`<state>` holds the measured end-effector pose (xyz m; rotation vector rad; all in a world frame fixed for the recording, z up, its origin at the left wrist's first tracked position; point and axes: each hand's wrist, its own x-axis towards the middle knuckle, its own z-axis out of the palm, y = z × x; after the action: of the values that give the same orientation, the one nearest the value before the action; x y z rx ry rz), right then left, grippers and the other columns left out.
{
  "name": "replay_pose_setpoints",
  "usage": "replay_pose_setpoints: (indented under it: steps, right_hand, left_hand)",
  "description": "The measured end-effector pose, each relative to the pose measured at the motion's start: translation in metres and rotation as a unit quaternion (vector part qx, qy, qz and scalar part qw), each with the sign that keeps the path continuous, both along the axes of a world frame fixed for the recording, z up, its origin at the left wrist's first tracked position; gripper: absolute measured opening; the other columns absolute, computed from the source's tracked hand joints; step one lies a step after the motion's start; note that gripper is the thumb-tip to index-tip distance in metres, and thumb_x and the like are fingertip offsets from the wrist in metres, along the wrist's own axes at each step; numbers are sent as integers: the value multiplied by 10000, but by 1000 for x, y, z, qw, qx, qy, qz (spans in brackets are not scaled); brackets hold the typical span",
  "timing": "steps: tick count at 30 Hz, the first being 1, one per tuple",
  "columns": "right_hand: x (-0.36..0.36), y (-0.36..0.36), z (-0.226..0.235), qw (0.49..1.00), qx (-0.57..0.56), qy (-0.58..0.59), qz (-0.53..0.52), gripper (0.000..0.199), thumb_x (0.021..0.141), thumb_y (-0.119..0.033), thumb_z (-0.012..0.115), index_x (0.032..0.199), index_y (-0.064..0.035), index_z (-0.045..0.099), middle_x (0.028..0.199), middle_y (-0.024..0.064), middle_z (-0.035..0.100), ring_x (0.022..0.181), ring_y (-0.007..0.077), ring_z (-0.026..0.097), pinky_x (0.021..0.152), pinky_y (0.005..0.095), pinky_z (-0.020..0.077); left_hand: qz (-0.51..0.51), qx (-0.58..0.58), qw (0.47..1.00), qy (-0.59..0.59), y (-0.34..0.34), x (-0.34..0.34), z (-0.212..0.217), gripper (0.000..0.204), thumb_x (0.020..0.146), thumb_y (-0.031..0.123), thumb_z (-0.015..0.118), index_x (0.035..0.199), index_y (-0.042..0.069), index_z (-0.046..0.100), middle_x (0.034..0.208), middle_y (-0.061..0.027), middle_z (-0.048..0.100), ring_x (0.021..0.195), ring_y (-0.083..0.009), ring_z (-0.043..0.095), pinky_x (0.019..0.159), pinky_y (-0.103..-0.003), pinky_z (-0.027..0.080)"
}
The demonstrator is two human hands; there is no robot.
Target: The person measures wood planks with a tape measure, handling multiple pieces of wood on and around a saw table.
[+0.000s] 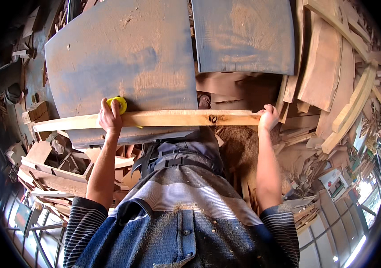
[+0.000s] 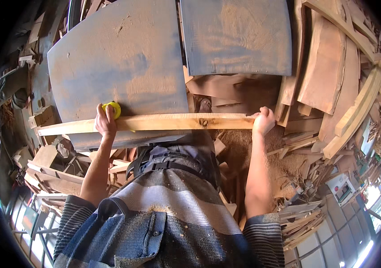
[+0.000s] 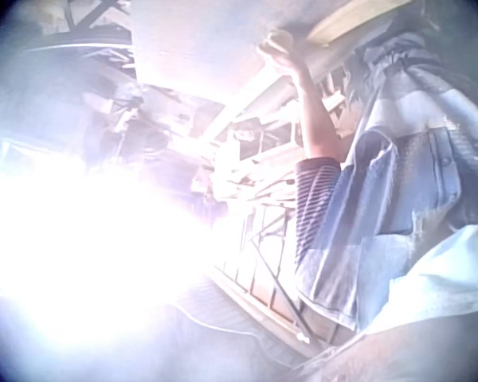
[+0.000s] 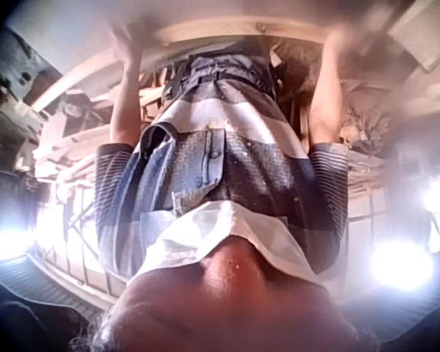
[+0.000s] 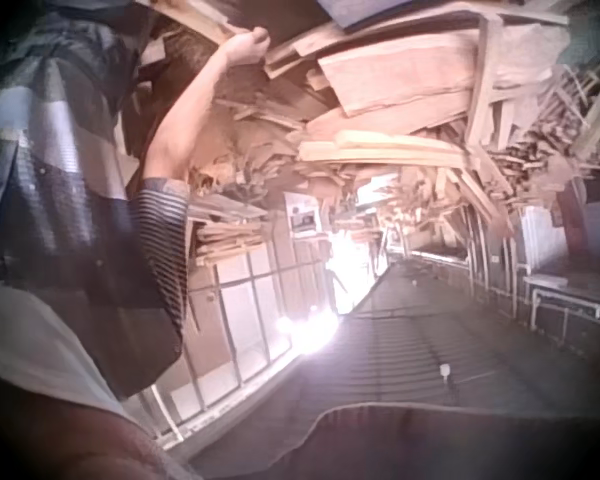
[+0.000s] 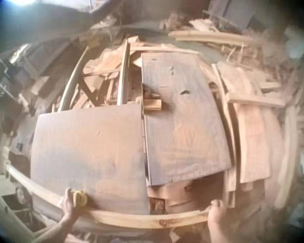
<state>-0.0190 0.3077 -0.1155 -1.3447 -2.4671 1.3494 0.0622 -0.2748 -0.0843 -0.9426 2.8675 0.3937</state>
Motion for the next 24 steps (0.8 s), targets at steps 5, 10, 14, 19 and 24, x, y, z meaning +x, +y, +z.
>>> replay_pose_setpoints:
  steps: [5,10,14,19,24]
  right_hand:
    - [-14,5,0,999,11,-3,31,348,922,-276,574,925,42,714,660,129,686,663,251,680,703,351,517]
    - [-34,-21,45,976,188,-10,112,394,988,-361,607,1114,1,700,990,162,739,944,240,703,828,342,531]
    - [-34,-84,121,969,62,155,182,370,979,-344,671,1183,-36,685,1104,105,723,978,231,692,845,345,557]
    - [-2,-199,155,802,-504,-4,321,649,930,-599,650,1285,-55,633,1156,118,672,1059,181,639,894,342,548]
    - [35,-230,155,716,-666,-15,210,706,922,-546,689,1451,-103,537,1395,87,569,1252,227,564,1061,400,468]
  left_hand:
    - [3,17,1000,14,1,-19,2,686,990,622,423,1369,59,524,1089,-270,697,1026,-473,647,901,-525,474]
    - [44,96,992,72,2,-32,12,642,1002,565,497,1355,30,527,1044,-261,702,982,-418,676,902,-465,493]
    - [80,280,915,279,43,-37,37,540,1014,448,601,1340,33,486,1019,-193,678,916,-245,651,771,-402,545]
    - [-51,594,787,161,142,-29,93,474,1031,239,609,1417,86,380,1105,-182,616,1018,-254,652,779,-404,589]
    - [-214,493,825,174,178,-17,116,478,994,359,661,1333,36,559,1166,-181,616,1085,-315,562,978,-414,470]
